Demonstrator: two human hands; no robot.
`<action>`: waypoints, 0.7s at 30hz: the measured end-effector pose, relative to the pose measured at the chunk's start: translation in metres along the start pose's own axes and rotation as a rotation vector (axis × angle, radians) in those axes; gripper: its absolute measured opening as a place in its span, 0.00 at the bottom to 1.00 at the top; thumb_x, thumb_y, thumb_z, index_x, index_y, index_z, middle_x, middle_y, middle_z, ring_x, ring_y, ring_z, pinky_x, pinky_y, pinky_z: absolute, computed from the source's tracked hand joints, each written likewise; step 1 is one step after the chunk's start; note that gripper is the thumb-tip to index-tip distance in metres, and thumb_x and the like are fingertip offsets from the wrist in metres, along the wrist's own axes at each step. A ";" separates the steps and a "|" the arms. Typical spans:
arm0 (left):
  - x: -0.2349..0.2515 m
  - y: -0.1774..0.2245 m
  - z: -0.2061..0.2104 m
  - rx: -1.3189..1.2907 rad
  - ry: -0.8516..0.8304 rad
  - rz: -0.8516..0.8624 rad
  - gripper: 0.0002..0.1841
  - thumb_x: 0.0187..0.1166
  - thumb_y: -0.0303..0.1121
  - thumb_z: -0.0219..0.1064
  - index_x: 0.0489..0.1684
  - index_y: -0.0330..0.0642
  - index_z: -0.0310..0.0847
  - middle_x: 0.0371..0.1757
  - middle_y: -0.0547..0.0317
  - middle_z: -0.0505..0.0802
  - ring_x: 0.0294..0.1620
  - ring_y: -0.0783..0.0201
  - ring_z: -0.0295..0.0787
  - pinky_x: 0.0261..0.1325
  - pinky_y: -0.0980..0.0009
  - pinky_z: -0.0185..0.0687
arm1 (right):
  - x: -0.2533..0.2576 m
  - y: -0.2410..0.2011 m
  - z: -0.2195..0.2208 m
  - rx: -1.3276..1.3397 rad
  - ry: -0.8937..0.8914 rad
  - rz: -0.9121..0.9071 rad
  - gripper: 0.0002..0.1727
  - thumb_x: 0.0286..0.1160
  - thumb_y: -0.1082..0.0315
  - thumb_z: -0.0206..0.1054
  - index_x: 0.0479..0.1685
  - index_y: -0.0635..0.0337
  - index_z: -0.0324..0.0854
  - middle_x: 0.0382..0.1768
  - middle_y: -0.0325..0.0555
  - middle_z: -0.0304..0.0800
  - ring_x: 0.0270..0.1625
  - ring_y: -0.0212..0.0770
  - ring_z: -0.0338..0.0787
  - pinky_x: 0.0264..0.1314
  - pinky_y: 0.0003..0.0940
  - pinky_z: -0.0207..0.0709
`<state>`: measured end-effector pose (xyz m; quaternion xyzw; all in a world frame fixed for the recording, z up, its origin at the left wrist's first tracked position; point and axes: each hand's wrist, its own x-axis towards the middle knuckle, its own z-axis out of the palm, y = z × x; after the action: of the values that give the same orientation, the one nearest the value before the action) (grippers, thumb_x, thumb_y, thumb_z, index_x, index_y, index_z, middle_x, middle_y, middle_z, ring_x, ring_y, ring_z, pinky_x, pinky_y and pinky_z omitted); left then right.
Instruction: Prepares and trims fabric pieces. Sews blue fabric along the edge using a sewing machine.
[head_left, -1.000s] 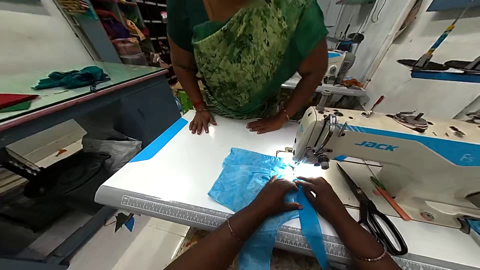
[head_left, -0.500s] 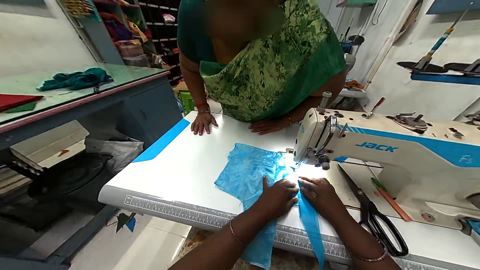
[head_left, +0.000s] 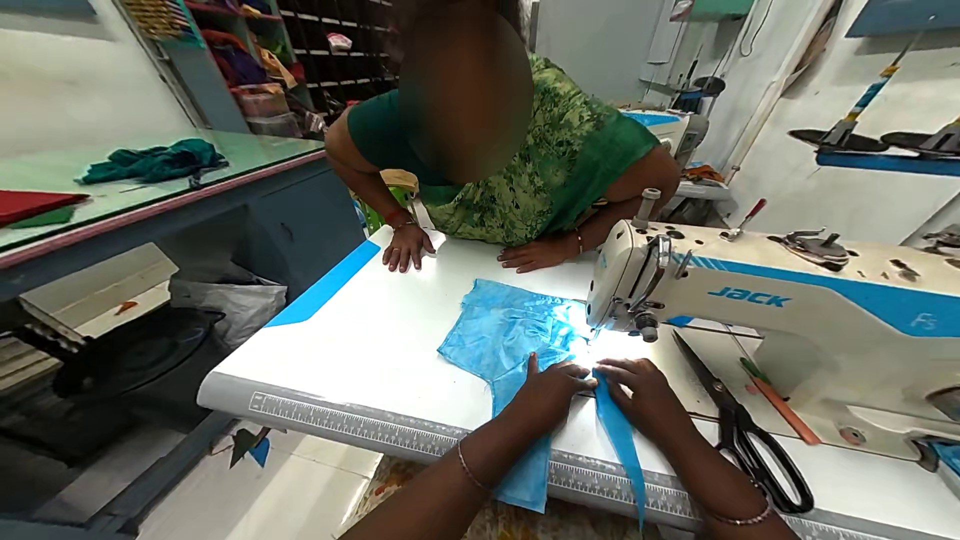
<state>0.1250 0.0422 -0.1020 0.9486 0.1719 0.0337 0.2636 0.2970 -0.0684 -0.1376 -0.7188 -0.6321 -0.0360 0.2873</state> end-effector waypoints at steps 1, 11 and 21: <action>0.001 -0.001 0.000 0.011 0.010 0.017 0.23 0.87 0.20 0.54 0.73 0.50 0.86 0.80 0.56 0.83 0.90 0.51 0.65 0.85 0.22 0.34 | -0.001 0.000 0.000 0.015 0.022 -0.036 0.13 0.75 0.77 0.67 0.52 0.59 0.94 0.58 0.49 0.94 0.61 0.58 0.89 0.63 0.60 0.78; 0.015 -0.015 -0.010 0.064 -0.061 0.086 0.29 0.74 0.15 0.64 0.74 0.53 0.85 0.80 0.59 0.83 0.87 0.52 0.68 0.88 0.27 0.41 | -0.001 0.001 0.000 0.002 0.005 -0.014 0.17 0.76 0.77 0.62 0.57 0.60 0.93 0.64 0.49 0.92 0.64 0.59 0.88 0.66 0.60 0.77; 0.032 -0.030 -0.022 0.047 -0.051 0.146 0.27 0.68 0.15 0.71 0.67 0.51 0.90 0.78 0.53 0.84 0.86 0.49 0.70 0.88 0.27 0.38 | -0.004 0.005 0.004 -0.021 0.111 -0.095 0.14 0.66 0.82 0.66 0.41 0.60 0.96 0.50 0.47 0.96 0.55 0.54 0.91 0.60 0.54 0.82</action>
<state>0.1421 0.0877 -0.0995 0.9651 0.0962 0.0246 0.2424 0.3000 -0.0698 -0.1445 -0.6878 -0.6482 -0.0961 0.3122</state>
